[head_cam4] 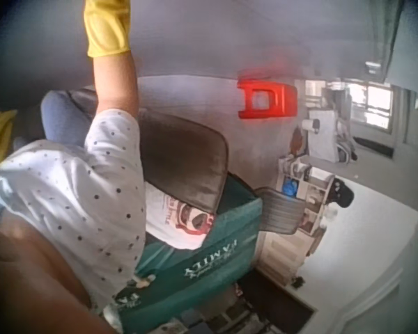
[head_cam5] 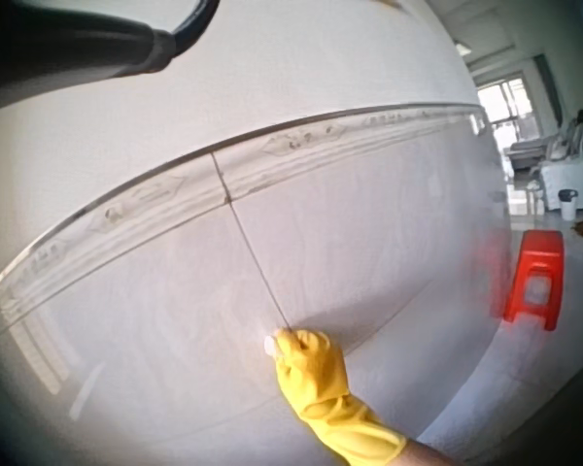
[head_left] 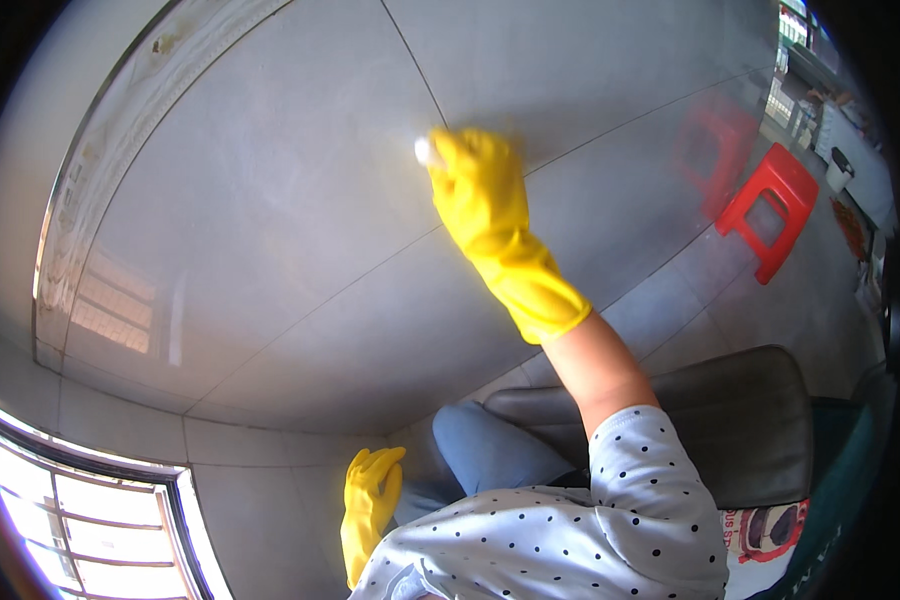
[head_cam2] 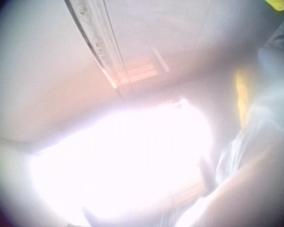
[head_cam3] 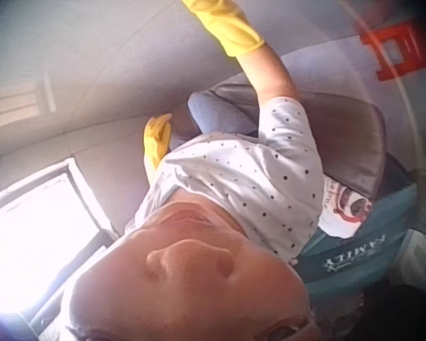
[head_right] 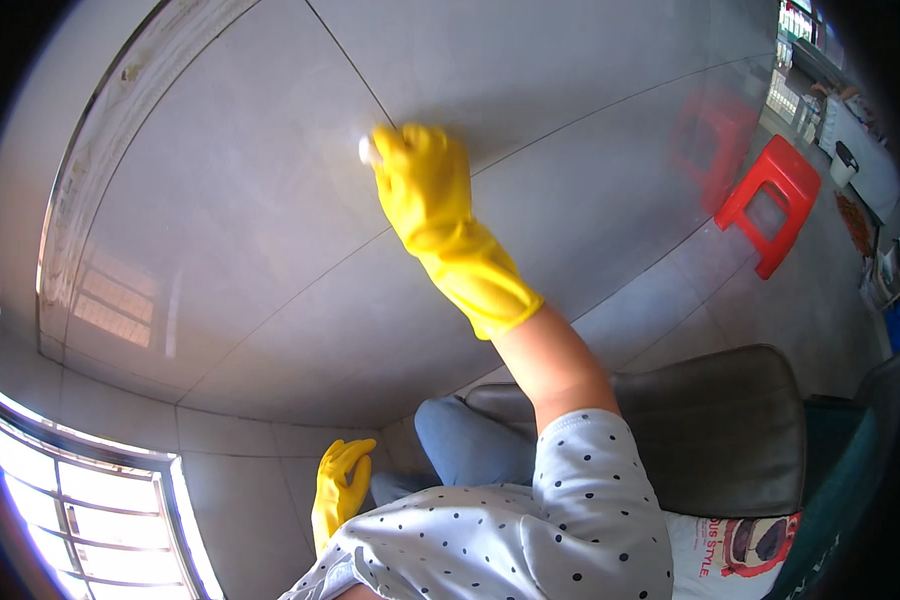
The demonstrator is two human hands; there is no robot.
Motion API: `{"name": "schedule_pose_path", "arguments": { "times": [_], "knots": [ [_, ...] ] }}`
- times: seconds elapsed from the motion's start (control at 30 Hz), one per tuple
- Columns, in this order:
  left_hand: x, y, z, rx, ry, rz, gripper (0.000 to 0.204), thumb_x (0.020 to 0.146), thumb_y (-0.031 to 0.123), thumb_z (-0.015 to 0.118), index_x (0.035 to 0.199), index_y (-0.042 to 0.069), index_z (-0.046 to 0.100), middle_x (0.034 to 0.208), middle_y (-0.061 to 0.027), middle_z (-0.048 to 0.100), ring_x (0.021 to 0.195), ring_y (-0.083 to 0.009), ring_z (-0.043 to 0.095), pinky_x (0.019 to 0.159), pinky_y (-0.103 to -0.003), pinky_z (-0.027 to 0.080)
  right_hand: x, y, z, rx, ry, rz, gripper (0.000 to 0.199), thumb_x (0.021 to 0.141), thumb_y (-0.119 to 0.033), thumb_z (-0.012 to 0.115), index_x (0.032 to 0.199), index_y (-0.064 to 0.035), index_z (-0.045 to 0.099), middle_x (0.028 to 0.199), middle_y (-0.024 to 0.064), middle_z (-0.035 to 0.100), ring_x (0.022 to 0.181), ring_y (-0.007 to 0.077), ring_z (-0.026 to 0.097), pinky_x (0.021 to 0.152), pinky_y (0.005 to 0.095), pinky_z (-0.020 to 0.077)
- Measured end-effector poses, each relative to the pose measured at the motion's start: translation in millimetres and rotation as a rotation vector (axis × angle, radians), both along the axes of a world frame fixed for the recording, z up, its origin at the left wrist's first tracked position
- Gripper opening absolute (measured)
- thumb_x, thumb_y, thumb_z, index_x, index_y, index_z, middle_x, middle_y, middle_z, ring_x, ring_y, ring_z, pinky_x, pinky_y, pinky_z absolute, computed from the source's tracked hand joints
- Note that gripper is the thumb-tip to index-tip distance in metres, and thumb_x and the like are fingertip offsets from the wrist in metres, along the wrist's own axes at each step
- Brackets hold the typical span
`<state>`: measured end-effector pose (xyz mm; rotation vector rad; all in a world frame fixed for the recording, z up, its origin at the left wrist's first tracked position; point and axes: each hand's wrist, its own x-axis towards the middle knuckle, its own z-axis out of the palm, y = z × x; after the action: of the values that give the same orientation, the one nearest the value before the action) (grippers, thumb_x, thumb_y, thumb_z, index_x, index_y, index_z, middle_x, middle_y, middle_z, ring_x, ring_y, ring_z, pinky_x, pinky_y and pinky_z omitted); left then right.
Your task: The person sits on the floor and scrubs a tiled wall with a white sponge. They then switch to a scraper tool to remove residue from the grout lines and the wall surface.
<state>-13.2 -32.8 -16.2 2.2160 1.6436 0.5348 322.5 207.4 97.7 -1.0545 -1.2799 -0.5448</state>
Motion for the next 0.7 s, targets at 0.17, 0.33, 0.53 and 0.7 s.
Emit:
{"name": "schedule_pose_path", "arguments": {
  "times": [0.17, 0.33, 0.53, 0.7],
  "knots": [
    [1.8, 1.9, 6.8, -0.024, -0.015, -0.053, 0.028, 0.09, 0.005, 0.072, 0.117, 0.01, 0.074, 0.12, -0.0116, 0.073, 0.123, -0.0386, 0.061, 0.113, -0.046, 0.042, -2.4, -3.3, 7.6, 0.045, -0.004, -0.044, 0.015, 0.083, -0.009, 0.075, 0.079, -0.007, 0.061, 0.067, 0.0117, 0.057, 0.064, 0.0358, 0.057, 0.054, 0.0473, 0.0447],
    [0.3, -3.6, 6.8, -0.007, -0.016, -0.009, 0.027, 0.089, 0.004, 0.072, 0.116, 0.01, 0.074, 0.12, -0.0119, 0.073, 0.122, -0.0378, 0.062, 0.113, -0.045, 0.043, 8.3, 1.0, 28.7, 0.033, 0.006, -0.009, 0.016, 0.082, -0.008, 0.075, 0.079, -0.0063, 0.06, 0.069, 0.0125, 0.059, 0.065, 0.0363, 0.058, 0.055, 0.0476, 0.0459],
    [-11.0, 3.8, 2.1, -0.03, 0.008, -0.08, 0.028, 0.09, 0.004, 0.072, 0.117, 0.011, 0.074, 0.121, -0.0124, 0.073, 0.124, -0.0379, 0.061, 0.113, -0.046, 0.043, -0.9, -1.2, -10.5, -0.004, 0.037, 0.009, 0.021, 0.082, -0.008, 0.075, 0.076, -0.0061, 0.056, 0.065, 0.0126, 0.056, 0.062, 0.0365, 0.056, 0.055, 0.0473, 0.0449],
    [0.4, -1.0, 6.8, -0.006, -0.005, -0.006, 0.027, 0.089, 0.003, 0.072, 0.116, 0.01, 0.075, 0.12, -0.0123, 0.073, 0.124, -0.0379, 0.061, 0.112, -0.047, 0.043, -7.6, 10.5, 58.9, 0.128, 0.009, 0.017, 0.018, 0.082, -0.008, 0.074, 0.076, -0.0071, 0.058, 0.067, 0.0126, 0.057, 0.064, 0.0367, 0.057, 0.057, 0.0468, 0.0461]
  ]
}}
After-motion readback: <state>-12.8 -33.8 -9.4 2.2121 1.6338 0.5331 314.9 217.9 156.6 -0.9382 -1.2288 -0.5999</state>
